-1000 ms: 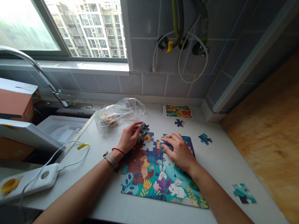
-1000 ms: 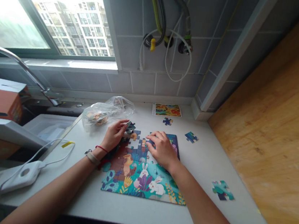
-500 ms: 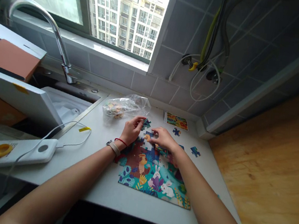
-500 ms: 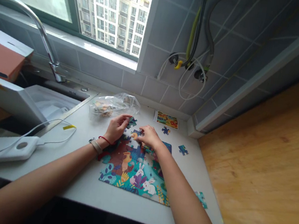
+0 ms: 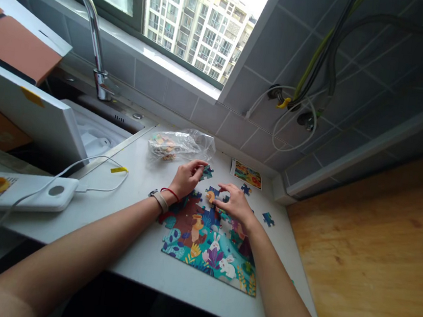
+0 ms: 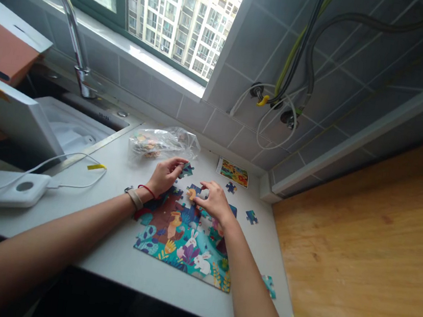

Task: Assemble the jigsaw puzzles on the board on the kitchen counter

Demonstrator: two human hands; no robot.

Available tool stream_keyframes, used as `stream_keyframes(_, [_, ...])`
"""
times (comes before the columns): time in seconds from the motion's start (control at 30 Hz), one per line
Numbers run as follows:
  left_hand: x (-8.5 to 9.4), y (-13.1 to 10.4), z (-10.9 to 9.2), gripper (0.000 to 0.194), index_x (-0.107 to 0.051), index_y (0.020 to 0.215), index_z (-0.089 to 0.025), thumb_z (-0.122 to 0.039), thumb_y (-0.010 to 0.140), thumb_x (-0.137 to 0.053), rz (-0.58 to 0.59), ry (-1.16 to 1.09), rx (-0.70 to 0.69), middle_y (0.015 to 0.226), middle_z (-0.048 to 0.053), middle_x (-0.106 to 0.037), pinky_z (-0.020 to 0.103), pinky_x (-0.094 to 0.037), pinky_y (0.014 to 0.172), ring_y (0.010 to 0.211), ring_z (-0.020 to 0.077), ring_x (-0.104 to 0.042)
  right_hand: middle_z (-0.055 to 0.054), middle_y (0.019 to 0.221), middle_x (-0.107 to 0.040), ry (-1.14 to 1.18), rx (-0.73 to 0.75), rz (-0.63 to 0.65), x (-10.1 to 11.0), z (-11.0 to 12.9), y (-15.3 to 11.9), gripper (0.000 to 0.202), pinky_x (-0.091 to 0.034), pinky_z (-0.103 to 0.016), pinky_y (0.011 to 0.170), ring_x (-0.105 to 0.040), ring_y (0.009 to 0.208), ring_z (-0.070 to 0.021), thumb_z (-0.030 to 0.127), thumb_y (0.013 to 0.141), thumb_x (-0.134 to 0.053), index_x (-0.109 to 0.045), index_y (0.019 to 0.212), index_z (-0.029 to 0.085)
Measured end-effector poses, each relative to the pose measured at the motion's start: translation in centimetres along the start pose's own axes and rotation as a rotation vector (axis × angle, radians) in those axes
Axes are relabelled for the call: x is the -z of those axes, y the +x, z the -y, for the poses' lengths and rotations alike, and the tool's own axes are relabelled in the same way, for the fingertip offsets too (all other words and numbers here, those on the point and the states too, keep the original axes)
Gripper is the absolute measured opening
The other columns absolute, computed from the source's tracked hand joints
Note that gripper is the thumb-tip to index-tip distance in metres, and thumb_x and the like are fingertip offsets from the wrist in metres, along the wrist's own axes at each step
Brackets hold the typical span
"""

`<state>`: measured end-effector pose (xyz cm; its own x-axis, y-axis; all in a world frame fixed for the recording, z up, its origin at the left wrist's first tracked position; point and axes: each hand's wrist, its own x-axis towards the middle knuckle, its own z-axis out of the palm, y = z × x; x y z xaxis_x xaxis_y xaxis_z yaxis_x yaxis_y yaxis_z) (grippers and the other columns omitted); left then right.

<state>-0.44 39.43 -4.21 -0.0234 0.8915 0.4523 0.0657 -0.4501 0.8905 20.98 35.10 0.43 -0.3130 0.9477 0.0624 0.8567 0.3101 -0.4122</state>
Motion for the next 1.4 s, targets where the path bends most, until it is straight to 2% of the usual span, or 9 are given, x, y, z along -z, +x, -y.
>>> stream_keyframes(0.2, [-0.1, -0.3, -0.2, 0.027, -0.077, 0.103, -0.017, -0.033, 0.094, -0.058, 0.013, 0.027, 0.002, 0.069, 0.003, -0.071, 0.021, -0.045, 0.049, 0.051, 0.012, -0.057, -0.009, 0.113, -0.073, 0.099, 0.056, 0.033, -0.8, 0.7, -2.5, 0.047, -0.052, -0.041, 0.103, -0.067, 0.112, -0.0269, 0.025, 0.081, -0.086, -0.075, 0.126, 0.021])
stream_keyframes(0.4, [-0.3, -0.8, -0.1, 0.028, -0.078, 0.104, -0.017, -0.033, 0.096, -0.057, 0.071, 0.07, -0.008, 0.073, 0.005, -0.074, 0.022, -0.045, 0.049, 0.052, 0.0125, -0.058, -0.011, 0.128, -0.073, 0.203, 0.112, -0.063, -2.4, 0.5, -3.6, 0.039, -0.048, -0.046, 0.111, -0.064, 0.125, -0.0291, 0.03, 0.087, -0.083, -0.074, 0.125, 0.023])
stream_keyframes(0.53, [-0.2, -0.8, 0.0, 0.028, -0.077, 0.106, -0.016, -0.032, 0.096, -0.057, 0.09, 0.097, 0.004, 0.076, 0.006, -0.075, 0.023, -0.048, 0.053, 0.056, 0.0137, -0.062, -0.009, 0.122, -0.077, 0.222, 0.121, -0.098, -2.8, 0.3, -4.2, 0.031, -0.049, -0.047, 0.11, -0.065, 0.121, -0.0287, 0.028, 0.091, -0.08, -0.075, 0.121, 0.024])
stream_keyframes(0.67, [0.0, -1.0, -0.4, 0.026, -0.077, 0.106, -0.018, -0.03, 0.098, -0.056, 0.131, 0.189, -0.069, 0.077, 0.004, -0.076, 0.023, -0.049, 0.057, 0.058, 0.0133, -0.062, -0.009, 0.118, -0.078, 0.227, 0.139, -0.159, -2.5, -0.3, -4.4, 0.028, -0.052, -0.044, 0.106, -0.067, 0.116, -0.0269, 0.024, 0.091, -0.079, -0.077, 0.119, 0.024])
stream_keyframes(0.8, [0.1, -1.3, -0.8, 0.024, -0.077, 0.109, -0.02, -0.027, 0.098, -0.057, 0.231, 0.281, -0.168, 0.083, 0.004, -0.078, 0.024, -0.05, 0.062, 0.06, 0.013, -0.062, -0.009, 0.121, -0.078, 0.157, 0.131, -0.219, -1.9, -1.4, -4.5, 0.033, -0.051, -0.047, 0.109, -0.066, 0.119, -0.0278, 0.025, 0.09, -0.079, -0.076, 0.124, 0.025])
stream_keyframes(0.93, [0.0, -1.5, -1.0, 0.024, -0.077, 0.109, -0.02, -0.028, 0.098, -0.057, 0.293, 0.277, -0.167, 0.087, 0.005, -0.08, 0.025, -0.052, 0.064, 0.063, 0.0143, -0.064, -0.009, 0.122, -0.078, 0.125, 0.111, -0.221, -1.8, -1.9, -4.6, 0.034, -0.051, -0.049, 0.109, -0.065, 0.12, -0.028, 0.024, 0.091, -0.077, -0.077, 0.125, 0.026])
stream_keyframes(1.13, [0.0, -1.6, -1.0, 0.025, -0.077, 0.108, -0.019, -0.028, 0.097, -0.056, 0.302, 0.286, -0.151, 0.084, 0.005, -0.079, 0.025, -0.051, 0.062, 0.061, 0.014, -0.064, -0.01, 0.122, -0.078, 0.134, 0.086, -0.216, -1.9, -1.9, -4.6, 0.037, -0.053, -0.05, 0.11, -0.066, 0.12, -0.0281, 0.022, 0.088, -0.08, -0.077, 0.125, 0.025])
stream_keyframes(1.4, [-0.1, -1.5, -0.9, 0.025, -0.078, 0.104, -0.018, -0.028, 0.096, -0.057, 0.306, 0.252, -0.142, 0.08, 0.005, -0.079, 0.024, -0.05, 0.06, 0.059, 0.0134, -0.064, -0.007, 0.11, -0.08, 0.193, 0.048, -0.192, -0.4, -2.0, -5.3, 0.04, -0.055, -0.044, 0.104, -0.072, 0.109, -0.0257, 0.027, 0.087, -0.084, -0.076, 0.126, 0.026])
